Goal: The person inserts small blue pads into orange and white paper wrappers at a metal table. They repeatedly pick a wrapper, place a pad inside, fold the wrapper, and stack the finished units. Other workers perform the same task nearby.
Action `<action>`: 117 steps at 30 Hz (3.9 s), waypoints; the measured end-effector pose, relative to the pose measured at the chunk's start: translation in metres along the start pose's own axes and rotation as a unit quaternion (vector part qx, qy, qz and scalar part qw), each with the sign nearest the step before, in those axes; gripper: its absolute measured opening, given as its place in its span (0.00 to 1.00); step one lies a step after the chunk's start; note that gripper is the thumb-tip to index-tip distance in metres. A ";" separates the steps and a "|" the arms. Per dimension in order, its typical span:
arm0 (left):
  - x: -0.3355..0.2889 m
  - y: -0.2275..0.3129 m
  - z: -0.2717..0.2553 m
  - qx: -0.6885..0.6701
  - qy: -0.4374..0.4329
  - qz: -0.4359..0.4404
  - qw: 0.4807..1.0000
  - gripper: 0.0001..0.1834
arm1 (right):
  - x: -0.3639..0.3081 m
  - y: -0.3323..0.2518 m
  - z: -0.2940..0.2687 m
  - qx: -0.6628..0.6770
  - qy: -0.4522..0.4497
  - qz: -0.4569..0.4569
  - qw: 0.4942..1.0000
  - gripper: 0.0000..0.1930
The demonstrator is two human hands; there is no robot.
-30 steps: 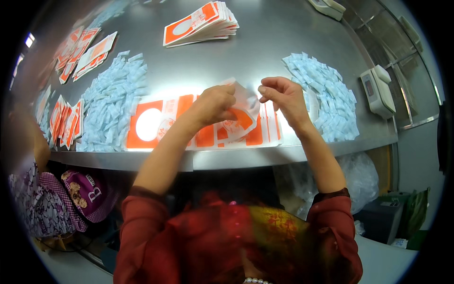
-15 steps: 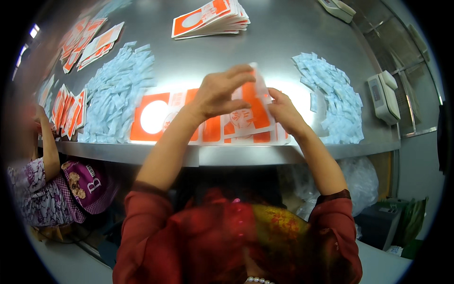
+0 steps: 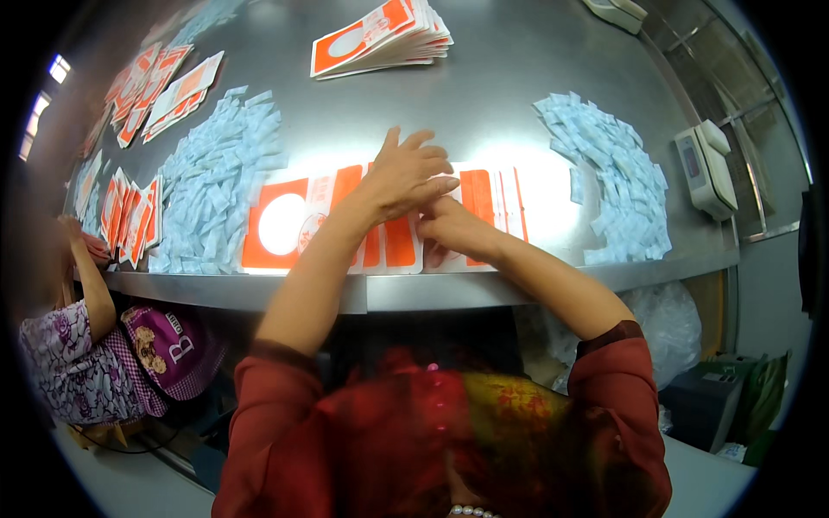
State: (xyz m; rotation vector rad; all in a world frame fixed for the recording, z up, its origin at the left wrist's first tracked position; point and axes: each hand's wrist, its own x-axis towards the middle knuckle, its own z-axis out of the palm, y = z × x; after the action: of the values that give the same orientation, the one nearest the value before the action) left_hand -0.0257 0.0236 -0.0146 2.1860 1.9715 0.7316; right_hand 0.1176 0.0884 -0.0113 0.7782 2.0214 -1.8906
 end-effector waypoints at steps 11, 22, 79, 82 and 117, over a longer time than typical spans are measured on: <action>0.004 -0.012 0.027 0.041 -0.071 -0.100 0.992 0.13 | 0.011 0.031 -0.089 -0.466 0.301 0.007 0.832 0.21; 0.010 -0.013 0.035 0.054 -0.054 -0.146 0.986 0.16 | 0.005 0.043 -0.088 -0.259 0.332 -0.193 0.886 0.17; -0.002 0.009 0.046 -0.059 0.104 0.143 0.982 0.06 | 0.016 0.061 -0.081 -0.291 0.365 -0.215 0.858 0.12; -0.004 0.011 0.044 -0.038 0.093 0.144 0.984 0.06 | 0.023 0.079 -0.093 -0.201 0.310 -0.248 0.896 0.12; -0.002 0.023 0.031 -0.020 0.111 0.129 0.985 0.24 | -0.027 0.043 -0.132 0.021 0.350 -0.218 0.911 0.17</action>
State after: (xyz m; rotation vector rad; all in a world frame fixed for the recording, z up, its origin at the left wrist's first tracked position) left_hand 0.0077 0.0251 -0.0339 2.4589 1.7606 1.0841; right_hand 0.1853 0.2120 -0.0175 1.2400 2.7815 -2.0833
